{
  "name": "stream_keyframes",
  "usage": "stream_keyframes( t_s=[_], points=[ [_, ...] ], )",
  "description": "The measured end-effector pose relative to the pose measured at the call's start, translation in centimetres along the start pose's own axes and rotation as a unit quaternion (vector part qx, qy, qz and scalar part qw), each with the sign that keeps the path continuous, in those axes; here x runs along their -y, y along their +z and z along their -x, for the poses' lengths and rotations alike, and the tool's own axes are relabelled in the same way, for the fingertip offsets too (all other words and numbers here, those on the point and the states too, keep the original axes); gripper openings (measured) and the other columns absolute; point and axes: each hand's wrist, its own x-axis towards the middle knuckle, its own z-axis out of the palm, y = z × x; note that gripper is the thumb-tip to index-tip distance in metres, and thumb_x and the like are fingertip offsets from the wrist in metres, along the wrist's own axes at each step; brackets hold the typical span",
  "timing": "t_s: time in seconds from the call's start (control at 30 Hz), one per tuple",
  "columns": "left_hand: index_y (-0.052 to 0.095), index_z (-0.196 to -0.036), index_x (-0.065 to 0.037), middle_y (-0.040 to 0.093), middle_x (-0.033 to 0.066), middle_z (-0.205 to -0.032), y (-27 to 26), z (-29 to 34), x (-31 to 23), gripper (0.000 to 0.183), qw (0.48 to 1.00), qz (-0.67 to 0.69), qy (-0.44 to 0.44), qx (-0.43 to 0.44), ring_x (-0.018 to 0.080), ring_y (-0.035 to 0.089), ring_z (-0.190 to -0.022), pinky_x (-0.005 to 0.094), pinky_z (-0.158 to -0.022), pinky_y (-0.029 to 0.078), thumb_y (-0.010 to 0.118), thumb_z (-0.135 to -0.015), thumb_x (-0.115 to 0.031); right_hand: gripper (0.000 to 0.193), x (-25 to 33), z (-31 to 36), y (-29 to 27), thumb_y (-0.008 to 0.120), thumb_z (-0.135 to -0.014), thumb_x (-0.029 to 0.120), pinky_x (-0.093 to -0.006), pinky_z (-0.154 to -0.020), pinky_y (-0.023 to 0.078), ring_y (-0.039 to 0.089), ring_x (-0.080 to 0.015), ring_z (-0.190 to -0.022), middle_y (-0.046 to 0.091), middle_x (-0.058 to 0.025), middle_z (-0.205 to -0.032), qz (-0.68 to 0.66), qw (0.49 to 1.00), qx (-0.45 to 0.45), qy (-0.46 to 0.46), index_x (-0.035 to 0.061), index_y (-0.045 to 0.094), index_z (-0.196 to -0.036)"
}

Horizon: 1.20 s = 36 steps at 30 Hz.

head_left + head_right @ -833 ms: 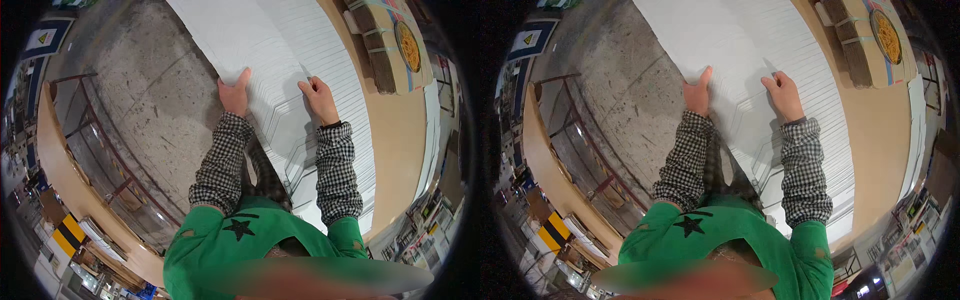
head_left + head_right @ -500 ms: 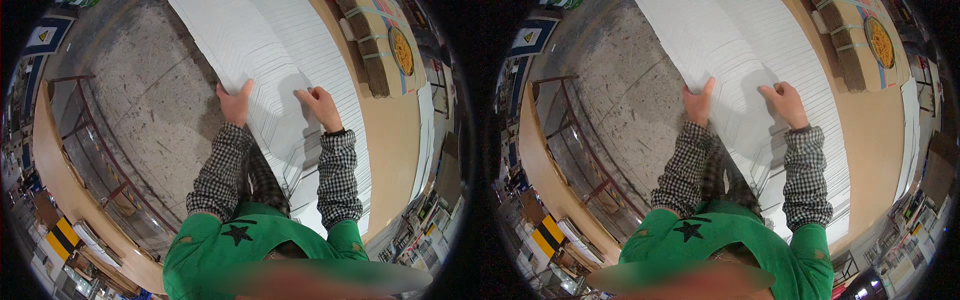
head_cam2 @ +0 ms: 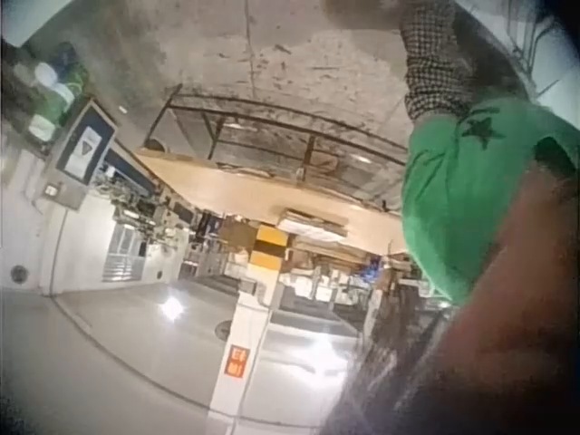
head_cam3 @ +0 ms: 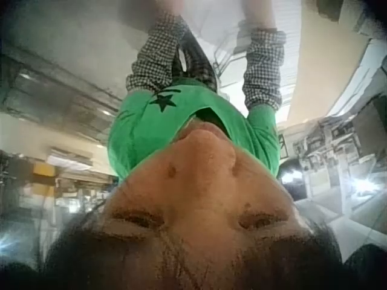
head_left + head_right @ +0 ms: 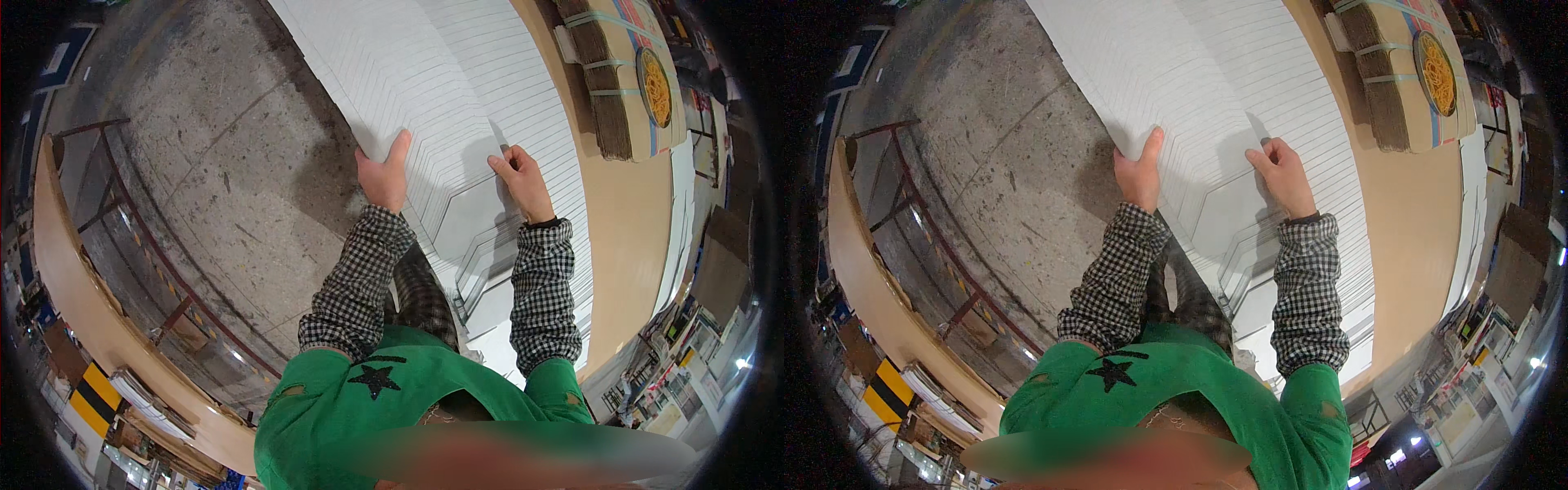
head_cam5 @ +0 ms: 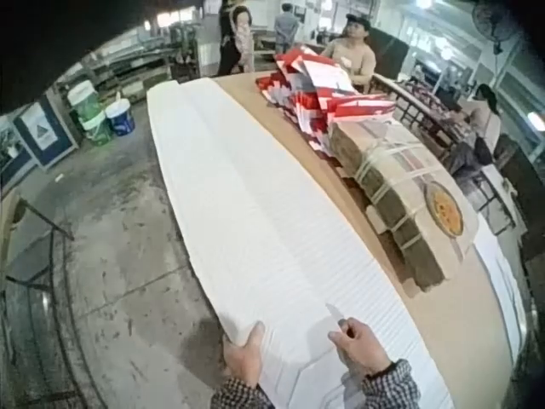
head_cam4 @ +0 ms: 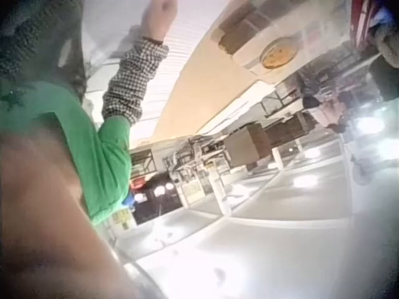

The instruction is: Organizing and stacking large die-cut paper sheets on a work table in a factory setting.

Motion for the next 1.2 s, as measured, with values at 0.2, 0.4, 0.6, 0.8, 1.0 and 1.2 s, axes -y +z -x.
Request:
stream_keyframes(
  t_s=[0.2, 0.4, 0.6, 0.8, 1.0, 1.2],
  points=[
    [0.033, -0.124, 0.011, 0.047, 0.0224, -0.121, 0.0, -0.2, 0.5, 0.079, 1.000, -0.018, 0.010, -0.011, 0.0304, 0.049, -0.109, 0.0355, -0.092, 0.039, 0.071, -0.071, -0.033, 0.024, -0.1, -0.1, 0.5, 0.062, -0.084, 0.021, -0.0189, -0.054, 0.028, 0.031, -0.0040, -0.061, 0.037, 0.0071, -0.065, -0.006, 1.000, -0.013, -0.011, 0.0077, 0.045, -0.072],
    [0.034, -0.124, 0.011, 0.046, 0.0211, -0.123, 0.2, -0.9, 1.3, 0.075, 0.995, 0.084, 0.048, 0.024, 0.0289, 0.048, -0.110, 0.0339, -0.093, 0.039, 0.069, -0.074, -0.031, 0.024, -0.5, -0.6, 0.5, 0.060, -0.085, 0.023, -0.0192, -0.055, 0.029, 0.031, -0.0045, -0.062, 0.037, 0.0065, -0.065, 0.014, 0.999, 0.006, -0.029, 0.0062, 0.047, -0.073],
    [0.035, -0.125, 0.010, 0.047, 0.0206, -0.122, 0.2, -0.9, 0.6, 0.073, 0.997, 0.062, 0.030, 0.019, 0.0283, 0.048, -0.111, 0.0342, -0.094, 0.038, 0.069, -0.074, -0.030, 0.025, -0.5, -0.9, 0.5, 0.059, -0.085, 0.023, -0.0192, -0.055, 0.028, 0.030, -0.0044, -0.062, 0.035, 0.0067, -0.065, 0.029, 0.999, 0.001, -0.041, 0.0070, 0.045, -0.072],
    [0.034, -0.125, 0.010, 0.046, 0.0220, -0.124, 0.0, -0.2, -0.3, 0.075, 1.000, 0.013, 0.005, 0.000, 0.0285, 0.048, -0.112, 0.0351, -0.094, 0.038, 0.070, -0.073, -0.032, 0.025, -0.1, -0.8, 0.5, 0.059, -0.086, 0.022, -0.0192, -0.055, 0.028, 0.030, -0.0045, -0.062, 0.035, 0.0065, -0.065, 0.018, 0.999, 0.006, -0.033, 0.0066, 0.045, -0.071],
    [0.027, -0.128, 0.011, 0.046, 0.0242, -0.122, 0.4, 0.3, -0.6, 0.087, 0.995, -0.055, 0.058, -0.060, 0.0306, 0.048, -0.111, 0.0355, -0.093, 0.040, 0.074, -0.069, -0.033, 0.028, 1.2, 0.0, 0.4, 0.061, -0.084, 0.025, -0.0200, -0.053, 0.028, 0.031, -0.0051, -0.061, 0.037, 0.0059, -0.064, 0.053, 0.999, -0.006, -0.013, 0.0064, 0.045, -0.070],
    [0.024, -0.130, 0.009, 0.047, 0.0256, -0.120, 0.0, 0.2, -0.9, 0.096, 0.998, -0.051, 0.028, -0.029, 0.0337, 0.050, -0.109, 0.0365, -0.092, 0.041, 0.077, -0.063, -0.033, 0.029, -0.5, 0.9, -0.3, 0.062, -0.083, 0.026, -0.0196, -0.051, 0.026, 0.029, -0.0037, -0.058, 0.035, 0.0072, -0.062, 0.007, 0.999, 0.010, 0.038, 0.0088, 0.045, -0.068]
  ],
)
